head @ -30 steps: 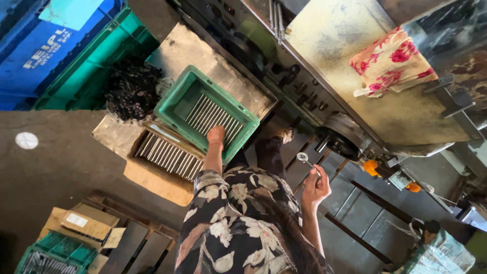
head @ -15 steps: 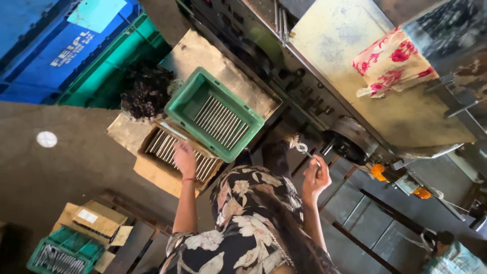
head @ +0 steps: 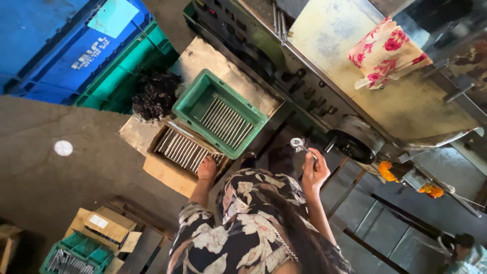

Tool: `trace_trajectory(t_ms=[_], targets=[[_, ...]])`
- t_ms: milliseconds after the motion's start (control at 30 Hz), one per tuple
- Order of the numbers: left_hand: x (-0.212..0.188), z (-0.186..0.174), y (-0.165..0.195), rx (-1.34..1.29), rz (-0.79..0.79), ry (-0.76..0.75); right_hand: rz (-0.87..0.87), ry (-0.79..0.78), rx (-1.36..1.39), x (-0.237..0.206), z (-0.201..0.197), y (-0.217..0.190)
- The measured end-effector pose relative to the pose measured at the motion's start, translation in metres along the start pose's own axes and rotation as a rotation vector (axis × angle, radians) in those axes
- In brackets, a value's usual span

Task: The person operates a lathe at a machine workshop. They take a metal rod blank, insert and clamp it in the lathe chuck, run the machine to turn the part with coolant spraying, then remove the finished piece and place it into a green plastic crate, repeating the cycle with new blanks.

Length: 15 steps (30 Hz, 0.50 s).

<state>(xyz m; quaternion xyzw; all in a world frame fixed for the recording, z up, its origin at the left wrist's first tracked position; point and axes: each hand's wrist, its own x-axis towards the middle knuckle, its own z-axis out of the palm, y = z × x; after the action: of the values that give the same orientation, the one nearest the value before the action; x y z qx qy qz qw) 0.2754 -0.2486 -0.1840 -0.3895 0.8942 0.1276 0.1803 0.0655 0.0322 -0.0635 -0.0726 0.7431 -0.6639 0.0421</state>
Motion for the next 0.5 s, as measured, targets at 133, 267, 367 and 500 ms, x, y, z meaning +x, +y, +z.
trace_trajectory(t_ms=[133,267,367,500], targets=[[-0.005,-0.01,-0.002,-0.211,0.037,-0.078,-0.003,-0.025,-0.023,0.0,-0.007,0.004],[-0.013,-0.019,-0.006,-0.162,0.27,-0.31,-0.047,-0.048,-0.038,-0.001,-0.012,0.007],[-0.017,-0.016,-0.002,-0.198,0.209,-0.268,-0.047,-0.063,-0.007,-0.007,-0.013,0.007],[-0.021,-0.003,-0.002,-0.229,-0.042,-0.214,-0.033,-0.054,-0.043,-0.018,-0.013,0.004]])
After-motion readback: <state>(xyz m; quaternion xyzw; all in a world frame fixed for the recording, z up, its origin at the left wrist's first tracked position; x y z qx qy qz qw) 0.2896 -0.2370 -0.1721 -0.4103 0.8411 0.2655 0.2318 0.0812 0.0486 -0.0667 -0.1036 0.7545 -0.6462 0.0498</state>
